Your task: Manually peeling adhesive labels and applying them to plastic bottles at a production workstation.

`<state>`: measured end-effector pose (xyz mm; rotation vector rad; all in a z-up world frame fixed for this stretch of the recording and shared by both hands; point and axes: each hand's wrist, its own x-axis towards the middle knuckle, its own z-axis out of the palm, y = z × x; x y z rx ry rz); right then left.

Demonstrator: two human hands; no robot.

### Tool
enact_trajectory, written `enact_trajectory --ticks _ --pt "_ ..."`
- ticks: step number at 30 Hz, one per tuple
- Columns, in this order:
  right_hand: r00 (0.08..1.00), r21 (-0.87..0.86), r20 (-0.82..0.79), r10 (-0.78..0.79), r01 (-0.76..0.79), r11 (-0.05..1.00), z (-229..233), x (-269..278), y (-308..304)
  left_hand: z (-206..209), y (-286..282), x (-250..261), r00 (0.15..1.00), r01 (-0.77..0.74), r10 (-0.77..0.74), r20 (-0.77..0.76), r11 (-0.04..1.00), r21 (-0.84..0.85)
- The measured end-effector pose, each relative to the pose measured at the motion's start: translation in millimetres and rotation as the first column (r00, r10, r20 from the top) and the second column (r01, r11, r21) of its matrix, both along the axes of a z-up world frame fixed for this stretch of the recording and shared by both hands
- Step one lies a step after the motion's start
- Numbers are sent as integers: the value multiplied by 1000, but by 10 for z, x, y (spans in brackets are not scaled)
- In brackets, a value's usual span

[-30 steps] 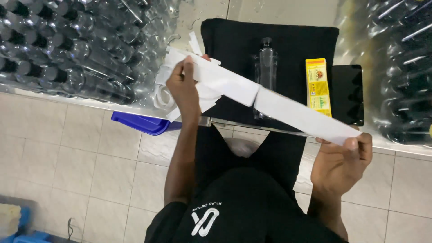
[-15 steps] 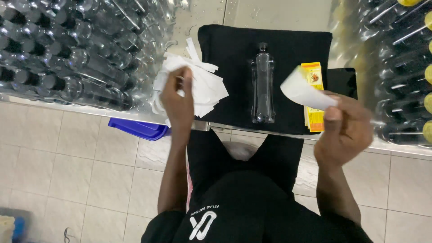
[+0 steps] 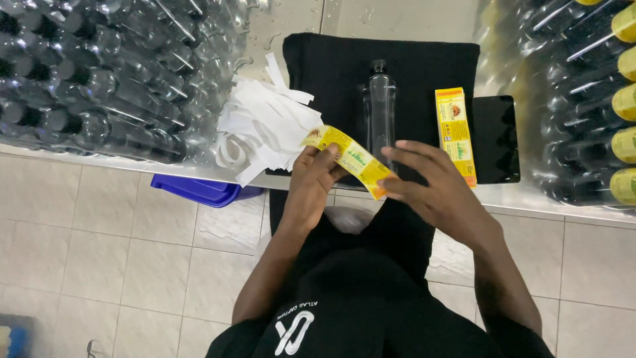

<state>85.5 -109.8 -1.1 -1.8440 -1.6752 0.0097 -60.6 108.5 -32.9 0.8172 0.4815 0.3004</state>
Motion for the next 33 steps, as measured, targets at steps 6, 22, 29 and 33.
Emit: enact_trajectory --ticks 6,22,29,33 --pt "729 165 -679 -90 271 948 -311 79 -343 180 -200 129 998 -62 62 8 996 -72" --pt "176 -84 -936 -306 729 679 -505 -220 373 -149 -389 318 985 -101 104 -138 994 28" --pt "247 -139 -848 -470 752 645 -403 39 602 -200 -68 553 984 -42 73 -165 982 186" --pt "190 -209 -819 -541 779 591 -499 182 680 -347 33 719 980 -49 129 -154 897 439"
